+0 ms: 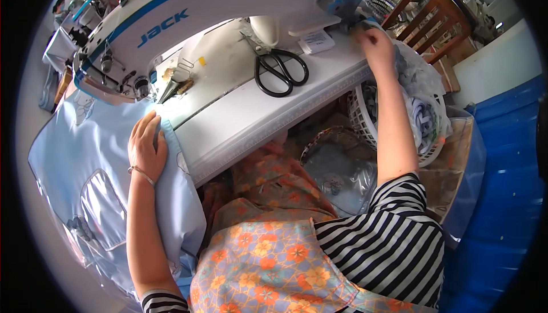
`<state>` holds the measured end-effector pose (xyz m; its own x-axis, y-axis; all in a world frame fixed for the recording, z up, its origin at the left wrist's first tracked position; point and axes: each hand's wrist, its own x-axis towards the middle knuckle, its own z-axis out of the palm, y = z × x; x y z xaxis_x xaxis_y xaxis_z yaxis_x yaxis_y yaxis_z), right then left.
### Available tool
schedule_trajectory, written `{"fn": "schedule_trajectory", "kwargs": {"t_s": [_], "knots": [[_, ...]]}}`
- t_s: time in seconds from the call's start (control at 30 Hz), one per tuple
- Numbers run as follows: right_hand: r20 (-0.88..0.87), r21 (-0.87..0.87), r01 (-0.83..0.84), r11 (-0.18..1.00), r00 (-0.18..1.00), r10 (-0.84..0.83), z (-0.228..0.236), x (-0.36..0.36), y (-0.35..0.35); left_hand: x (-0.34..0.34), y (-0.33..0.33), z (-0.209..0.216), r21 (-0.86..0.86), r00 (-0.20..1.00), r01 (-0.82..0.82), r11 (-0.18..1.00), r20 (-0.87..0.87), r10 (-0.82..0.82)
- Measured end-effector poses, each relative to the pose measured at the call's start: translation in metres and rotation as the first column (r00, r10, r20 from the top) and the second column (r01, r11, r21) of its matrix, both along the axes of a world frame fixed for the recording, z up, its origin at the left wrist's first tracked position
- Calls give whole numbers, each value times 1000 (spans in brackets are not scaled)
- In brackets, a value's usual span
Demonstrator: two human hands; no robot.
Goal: Sewing fabric and plastic components together using an industrial sewing machine to manufacture a product.
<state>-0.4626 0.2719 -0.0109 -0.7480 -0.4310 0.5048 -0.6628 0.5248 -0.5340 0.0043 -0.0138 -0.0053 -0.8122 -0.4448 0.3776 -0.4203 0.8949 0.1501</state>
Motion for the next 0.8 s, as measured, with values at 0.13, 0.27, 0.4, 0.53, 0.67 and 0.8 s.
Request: {"fn": "schedule_trajectory", "kwargs": {"t_s": [0.13,0.27,0.4,0.53,0.67,0.8], "knots": [[433,-573,132,808,887,162,10,-8,14,-2,0,0,-22,1000,12,1000,-18,-12],[503,-708,175,685,805,315,46,13,21,-3,1,2,13,1000,-16,1000,-17,16],[285,-648,-392,653,670,685,97,75,7,-2,-1,4,28,1000,13,1000,-28,-12],[453,-412,-778,473,275,848,98,137,-25,2,-9,-1,0,997,59,998,-55,-59],[612,-555,-706,441,13,790,35,171,-20,6,-15,-12,-44,996,55,998,-68,-58],[708,-561,-536,631,84,701,-55,192,38,6,-22,-18,-86,992,89,992,-79,-95]]}}
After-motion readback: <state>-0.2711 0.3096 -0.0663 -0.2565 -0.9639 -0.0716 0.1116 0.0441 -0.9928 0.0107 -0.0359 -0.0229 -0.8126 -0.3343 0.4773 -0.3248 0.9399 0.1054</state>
